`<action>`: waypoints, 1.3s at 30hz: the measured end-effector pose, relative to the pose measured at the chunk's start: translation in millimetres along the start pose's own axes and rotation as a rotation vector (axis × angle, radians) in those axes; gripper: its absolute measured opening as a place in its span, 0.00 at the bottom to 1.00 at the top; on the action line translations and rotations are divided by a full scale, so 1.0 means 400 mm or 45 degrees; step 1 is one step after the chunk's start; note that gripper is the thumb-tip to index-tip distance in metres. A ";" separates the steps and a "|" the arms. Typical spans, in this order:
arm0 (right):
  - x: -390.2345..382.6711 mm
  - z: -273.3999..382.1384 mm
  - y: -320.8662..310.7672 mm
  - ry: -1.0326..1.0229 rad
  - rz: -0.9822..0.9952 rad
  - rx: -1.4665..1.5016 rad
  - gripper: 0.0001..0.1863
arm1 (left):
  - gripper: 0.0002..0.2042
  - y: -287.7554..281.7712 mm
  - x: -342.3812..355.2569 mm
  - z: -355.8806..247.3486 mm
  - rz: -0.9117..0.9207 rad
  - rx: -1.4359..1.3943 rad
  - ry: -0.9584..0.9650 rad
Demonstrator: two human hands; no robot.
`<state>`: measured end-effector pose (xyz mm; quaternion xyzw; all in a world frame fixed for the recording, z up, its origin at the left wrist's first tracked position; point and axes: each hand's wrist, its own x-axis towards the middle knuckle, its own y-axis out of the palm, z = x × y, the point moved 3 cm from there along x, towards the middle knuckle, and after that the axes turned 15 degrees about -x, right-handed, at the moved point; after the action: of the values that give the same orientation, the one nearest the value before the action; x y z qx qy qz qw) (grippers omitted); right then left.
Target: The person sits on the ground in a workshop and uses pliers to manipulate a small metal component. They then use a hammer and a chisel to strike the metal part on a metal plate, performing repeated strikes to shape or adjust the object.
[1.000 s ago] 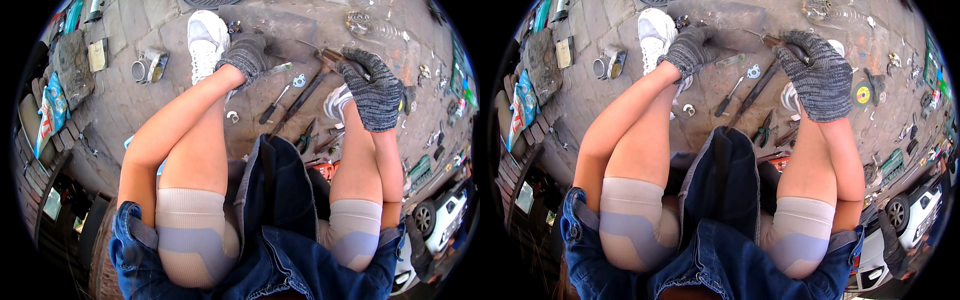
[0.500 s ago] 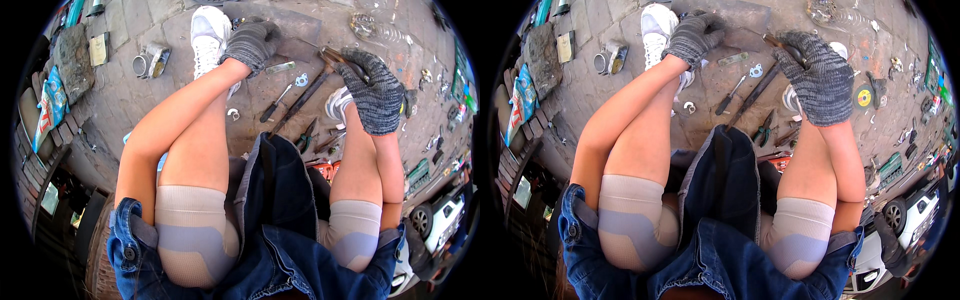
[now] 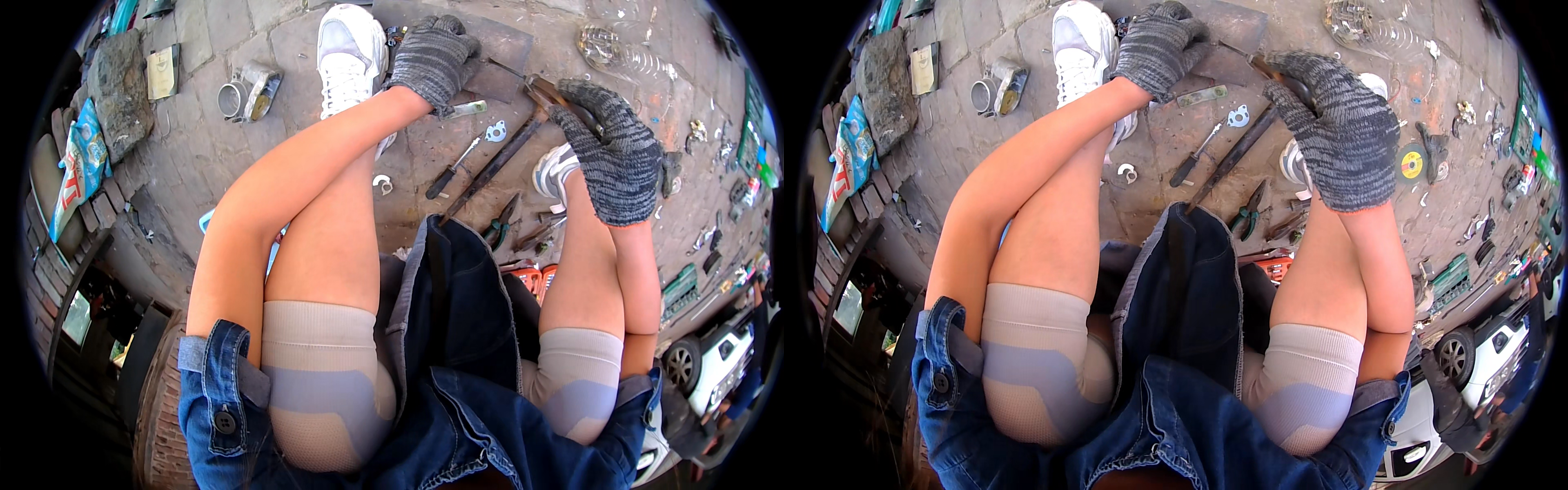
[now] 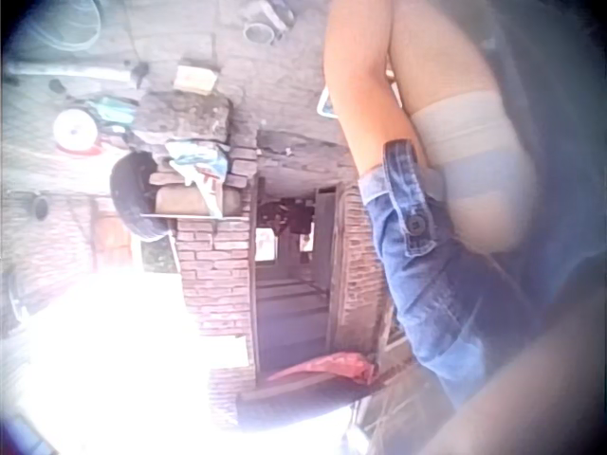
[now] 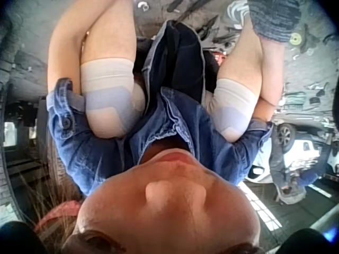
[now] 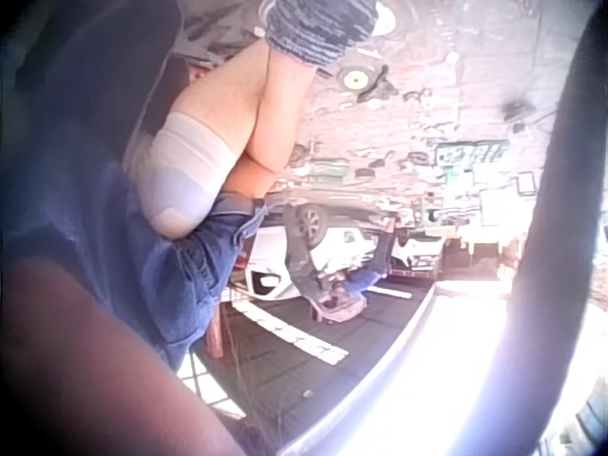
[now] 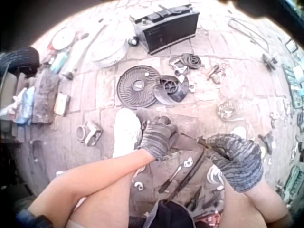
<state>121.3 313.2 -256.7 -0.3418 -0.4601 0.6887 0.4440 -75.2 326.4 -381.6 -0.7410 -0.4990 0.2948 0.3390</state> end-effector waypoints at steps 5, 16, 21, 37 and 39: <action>0.009 0.011 -0.002 0.011 0.124 0.000 0.15 | 0.10 0.009 -0.005 0.015 -0.029 0.030 0.000; 0.053 0.047 -0.014 -0.519 0.238 -0.478 0.15 | 0.20 -0.007 0.019 -0.008 0.064 0.055 0.056; 0.117 0.120 -0.077 -0.657 0.434 -0.566 0.14 | 0.22 -0.008 0.021 -0.018 0.115 0.103 0.034; 0.218 0.222 -0.041 -0.385 0.238 -0.533 0.16 | 0.16 -0.144 0.011 -0.063 0.078 -0.612 0.423; 0.227 0.215 -0.069 -0.295 0.298 -0.158 0.21 | 0.19 -0.140 -0.003 -0.048 -0.019 -0.824 0.316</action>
<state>20.1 373.8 -206.8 -0.3380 -0.5068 0.7409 0.2828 -90.9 336.3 -325.6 -0.8367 -0.5270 0.0265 0.1467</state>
